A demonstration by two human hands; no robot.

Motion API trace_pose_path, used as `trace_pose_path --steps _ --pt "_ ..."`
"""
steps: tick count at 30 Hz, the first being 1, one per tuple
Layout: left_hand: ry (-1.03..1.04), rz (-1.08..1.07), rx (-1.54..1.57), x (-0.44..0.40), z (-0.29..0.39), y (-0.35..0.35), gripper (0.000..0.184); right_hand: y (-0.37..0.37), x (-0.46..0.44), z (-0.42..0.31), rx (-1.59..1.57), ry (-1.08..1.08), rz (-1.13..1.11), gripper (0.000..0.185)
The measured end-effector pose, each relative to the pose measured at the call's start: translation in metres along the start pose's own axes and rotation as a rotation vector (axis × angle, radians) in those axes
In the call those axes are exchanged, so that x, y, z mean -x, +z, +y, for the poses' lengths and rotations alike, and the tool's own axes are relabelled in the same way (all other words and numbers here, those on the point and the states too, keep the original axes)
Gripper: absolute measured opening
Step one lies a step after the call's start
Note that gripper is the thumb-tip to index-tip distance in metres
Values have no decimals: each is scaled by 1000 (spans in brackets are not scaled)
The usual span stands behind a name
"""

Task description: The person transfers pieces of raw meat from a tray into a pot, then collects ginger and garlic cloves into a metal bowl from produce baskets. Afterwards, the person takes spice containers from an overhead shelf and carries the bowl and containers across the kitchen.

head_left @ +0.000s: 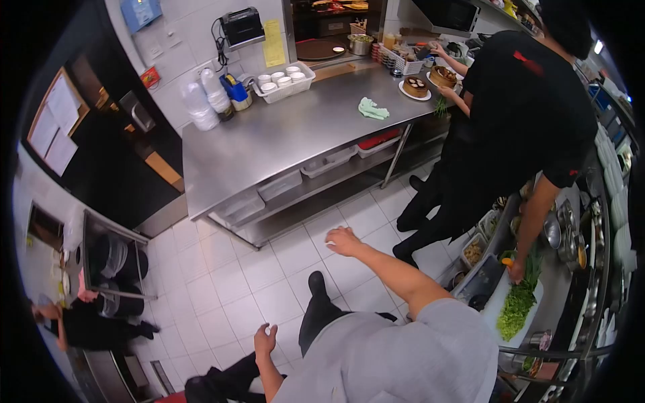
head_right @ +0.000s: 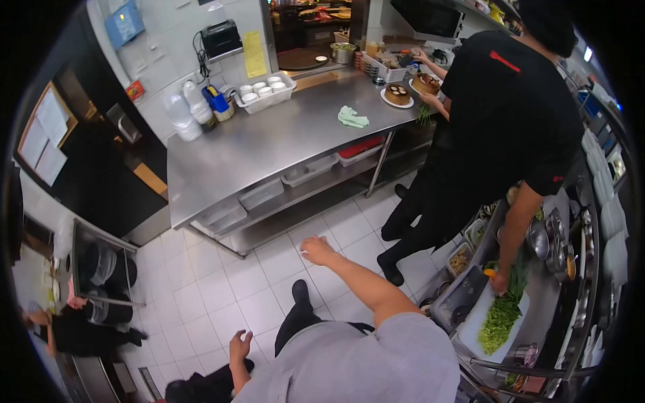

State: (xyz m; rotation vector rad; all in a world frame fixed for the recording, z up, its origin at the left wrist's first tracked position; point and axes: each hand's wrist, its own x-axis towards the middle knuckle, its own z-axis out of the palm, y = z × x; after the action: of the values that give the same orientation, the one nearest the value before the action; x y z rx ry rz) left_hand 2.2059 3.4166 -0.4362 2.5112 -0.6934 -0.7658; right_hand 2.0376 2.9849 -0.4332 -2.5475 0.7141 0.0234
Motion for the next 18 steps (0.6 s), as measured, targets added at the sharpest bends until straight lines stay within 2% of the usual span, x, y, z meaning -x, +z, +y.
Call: trace_pose_path --steps 3,5,9,11,13,18 --pt "156 -28 -40 -105 41 -19 55 -40 -30 53 129 210 -58 34" --pt "271 -47 -59 -164 95 -40 54 -76 -60 94 154 311 61 39" --pt "499 -94 -118 -261 202 -81 53 -172 -117 158 89 346 424 50" --pt "496 -123 -96 -287 259 -102 52 -219 -145 174 25 401 471 59" --pt "558 -55 -69 -305 303 -112 50 -252 -178 206 44 409 508 71" --pt "435 17 21 -320 352 -85 46 -308 -267 287 88 500 436 74"
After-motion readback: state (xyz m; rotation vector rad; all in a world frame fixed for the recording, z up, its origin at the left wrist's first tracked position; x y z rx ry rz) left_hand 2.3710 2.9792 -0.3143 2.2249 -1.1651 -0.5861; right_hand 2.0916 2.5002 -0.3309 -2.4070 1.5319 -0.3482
